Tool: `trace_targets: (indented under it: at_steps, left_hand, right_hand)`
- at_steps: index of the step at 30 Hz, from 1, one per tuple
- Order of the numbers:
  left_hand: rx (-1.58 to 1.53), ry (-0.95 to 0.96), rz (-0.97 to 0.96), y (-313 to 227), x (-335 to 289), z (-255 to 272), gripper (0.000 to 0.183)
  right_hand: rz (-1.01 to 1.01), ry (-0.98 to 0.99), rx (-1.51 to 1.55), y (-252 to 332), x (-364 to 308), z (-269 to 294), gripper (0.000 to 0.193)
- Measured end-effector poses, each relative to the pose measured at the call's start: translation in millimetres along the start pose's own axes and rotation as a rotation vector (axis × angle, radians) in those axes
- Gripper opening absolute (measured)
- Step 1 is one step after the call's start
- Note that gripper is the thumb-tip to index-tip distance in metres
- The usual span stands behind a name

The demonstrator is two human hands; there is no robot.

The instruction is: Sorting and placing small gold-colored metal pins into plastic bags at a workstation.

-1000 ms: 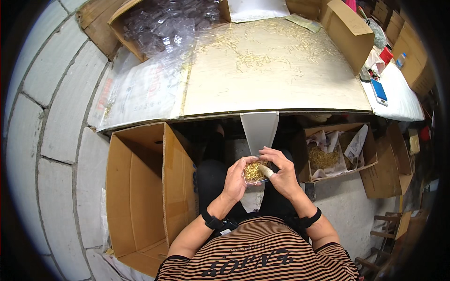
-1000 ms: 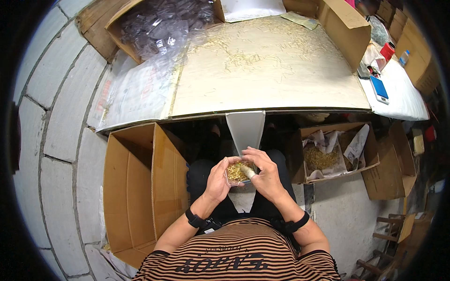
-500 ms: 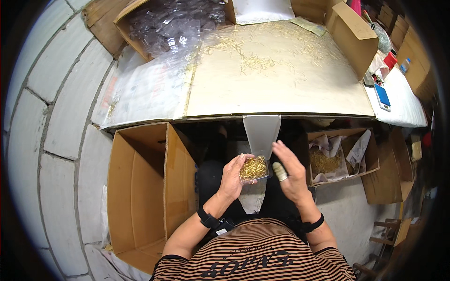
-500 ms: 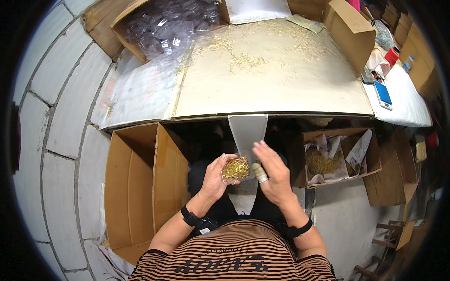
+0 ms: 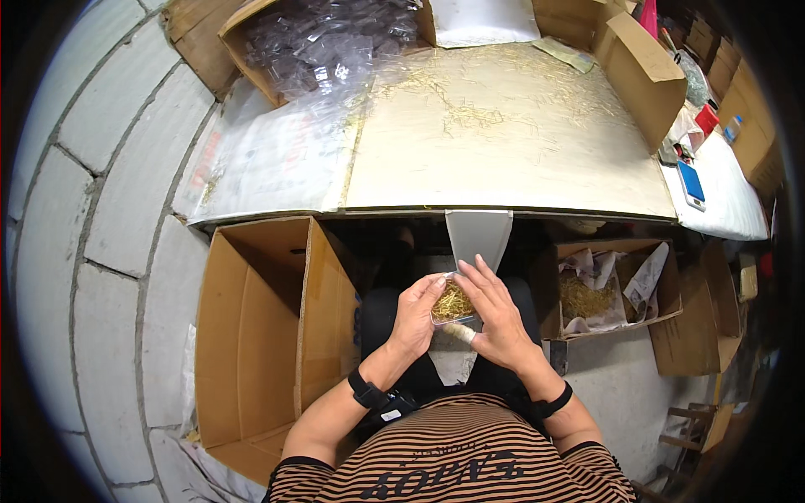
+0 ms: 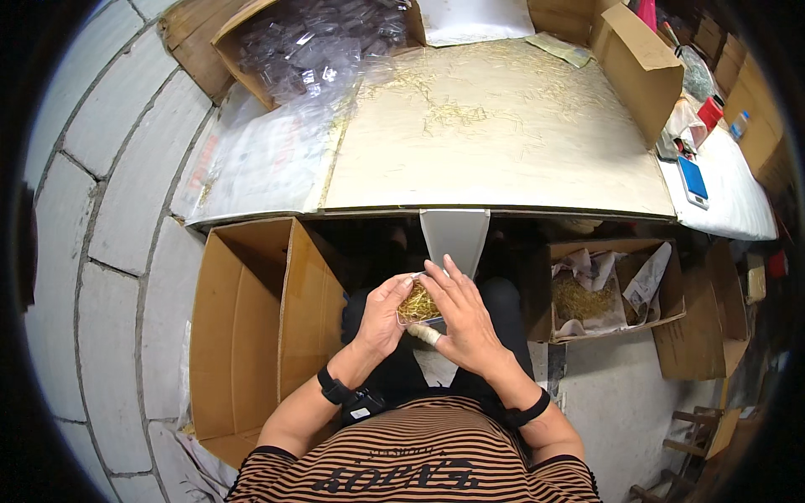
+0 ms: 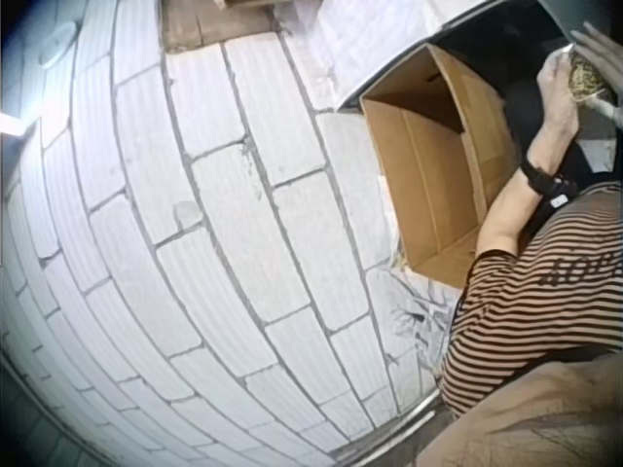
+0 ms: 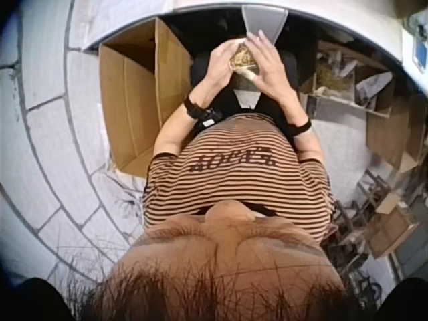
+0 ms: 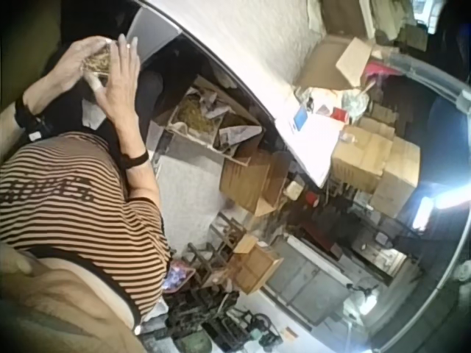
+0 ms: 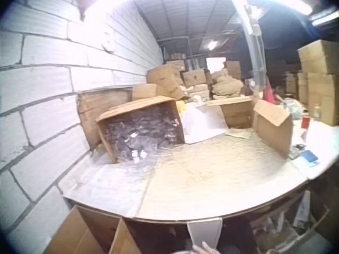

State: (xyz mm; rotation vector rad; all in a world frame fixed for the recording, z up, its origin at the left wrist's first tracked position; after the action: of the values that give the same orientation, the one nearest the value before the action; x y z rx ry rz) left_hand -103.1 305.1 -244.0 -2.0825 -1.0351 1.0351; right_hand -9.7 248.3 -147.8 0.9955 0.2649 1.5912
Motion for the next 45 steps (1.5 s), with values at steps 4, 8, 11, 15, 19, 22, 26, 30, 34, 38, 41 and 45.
trace_targets:
  at_steps: [4, 8, 11, 15, 19, 22, 26, 30, 34, 38, 41, 45]
  left_hand:
    - [0.013, -0.006, -0.023, -10, -1, 2, 0.025]
    - [0.027, 0.032, 0.015, -13, -7, -4, 0.026]
    - [0.145, -0.018, -0.04, -24, -6, 2, 0.026]
    - [0.057, -0.048, 0.003, -56, -9, 27, 0.026]
    - [-0.004, -0.077, -0.084, -116, -18, 76, 0.03]
    - [0.006, -0.244, -0.252, -173, -34, 138, 0.032]
    - [0.003, -0.505, -0.471, -217, -53, 259, 0.034]
    - [-0.005, -0.84, -0.434, -167, -55, 392, 0.03]
    - [0.041, -0.993, -0.233, -29, -30, 511, 0.02]
    - [-0.085, -0.987, 0.06, 100, -4, 524, 0.018]
    - [-0.078, -0.921, 0.319, 180, 11, 519, 0.015]
    - [0.042, -0.961, 0.407, 221, 24, 511, 0.01]
  right_hand:
    - [-0.05, -0.001, 0.151, -2, 6, -5, 0.07]
    - [-0.129, -0.057, 0.146, -6, 11, -10, 0.067]
    - [-0.08, -0.055, 0.077, 2, 19, -9, 0.064]
    - [-0.105, -0.18, 0.227, 5, 29, 8, 0.051]
    - [-0.189, -0.187, 0.184, -10, 27, 6, 0.043]
    - [-0.296, -0.219, 0.202, -28, 23, 8, 0.039]
    - [-0.347, -0.303, 0.204, -58, 24, 24, 0.041]
    - [-0.494, -0.347, 0.234, -66, 47, 31, 0.038]
    - [-0.487, -0.337, 0.098, -52, 75, 20, 0.039]
    - [-0.433, -0.222, -0.085, -48, 84, 4, 0.037]
    - [-0.396, -0.138, -0.153, -43, 89, -17, 0.038]
    - [-0.411, -0.077, -0.243, -52, 89, -27, 0.038]
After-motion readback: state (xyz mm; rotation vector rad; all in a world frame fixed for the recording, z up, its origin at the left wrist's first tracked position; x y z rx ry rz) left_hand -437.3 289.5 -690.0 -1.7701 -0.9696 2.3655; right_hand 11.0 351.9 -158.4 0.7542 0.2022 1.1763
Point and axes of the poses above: each hand's wrist, its own x-axis towards the middle knuckle, its own z-axis out of the back of the hand, y = z × x, the point moved 9 cm from there along x, towards the middle knuckle, and after that the axes turned 9 degrees about -y, right-handed, at the moved point
